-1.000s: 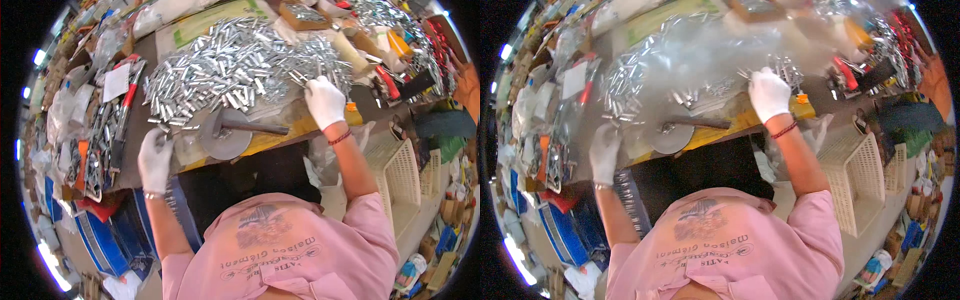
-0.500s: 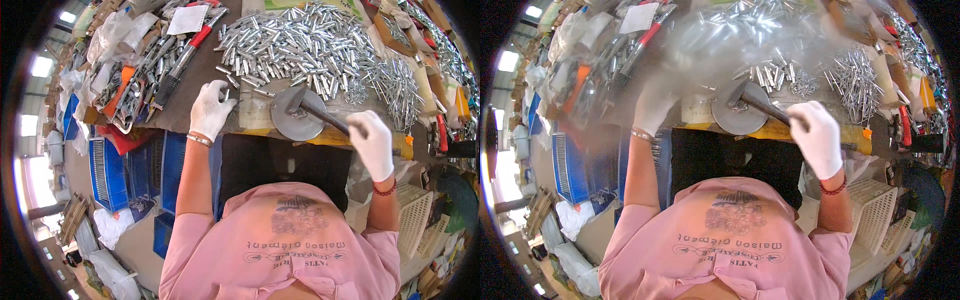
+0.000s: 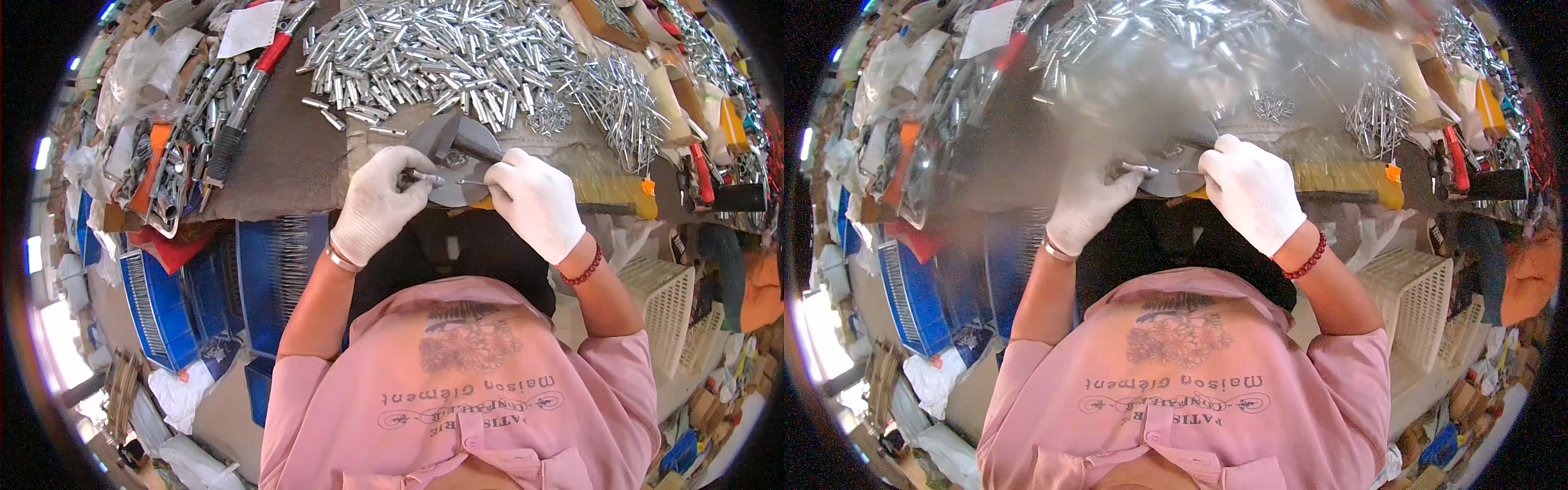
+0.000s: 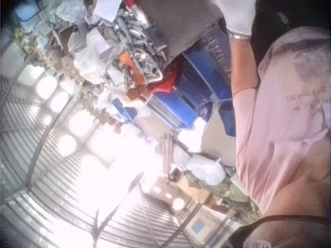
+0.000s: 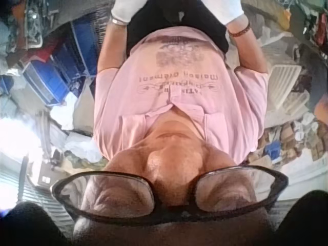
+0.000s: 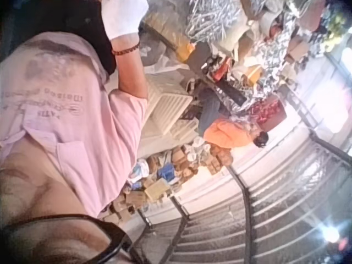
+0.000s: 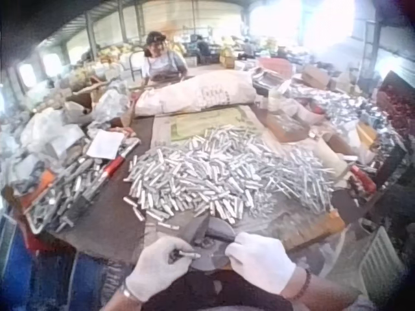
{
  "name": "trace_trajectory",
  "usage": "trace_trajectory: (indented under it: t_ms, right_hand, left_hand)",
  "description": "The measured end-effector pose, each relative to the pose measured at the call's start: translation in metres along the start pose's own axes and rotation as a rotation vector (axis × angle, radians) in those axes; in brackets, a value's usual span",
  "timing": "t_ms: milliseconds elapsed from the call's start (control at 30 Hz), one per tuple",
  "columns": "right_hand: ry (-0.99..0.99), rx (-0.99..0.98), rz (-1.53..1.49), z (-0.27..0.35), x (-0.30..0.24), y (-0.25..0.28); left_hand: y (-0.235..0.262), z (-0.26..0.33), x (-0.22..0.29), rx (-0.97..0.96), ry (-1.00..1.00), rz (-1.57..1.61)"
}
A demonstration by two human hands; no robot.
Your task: Assembling small metal components by combining pins and washers on a workbench and sorting them into bins.
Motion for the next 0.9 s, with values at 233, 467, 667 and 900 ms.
trace_trajectory:
  t_ms: [233, 467, 667, 900]
  right_hand:
    - [0.062, -0.003, -0.022, 0.002, 0.008, -0.001]
    - [0.12, -0.015, 0.018, -0.001, 0.01, -0.004]
    - [0.112, -0.023, 0.029, -0.004, 0.009, -0.005]
    - [0.123, -0.067, -0.003, -0.004, 0.008, -0.002]
  left_hand:
    - [0.002, 0.0, 0.008, 0.014, -0.17, -0.42]
    - [-0.001, -0.002, 0.009, 0.071, -0.218, -0.521]
    - [0.0, -0.005, 0.006, 0.076, -0.23, -0.488]
    - [-0.003, 0.0, 0.005, 0.108, -0.362, -0.56]
Point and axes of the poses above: each hand's wrist, its own z-axis away from the middle knuckle, its own y-axis out of the back of the hand, x = y × z, the point moved 1 cm from there along -z, towards the middle knuckle, and after that the axes turned 11 degrees about -z, right-handed, at the moved point
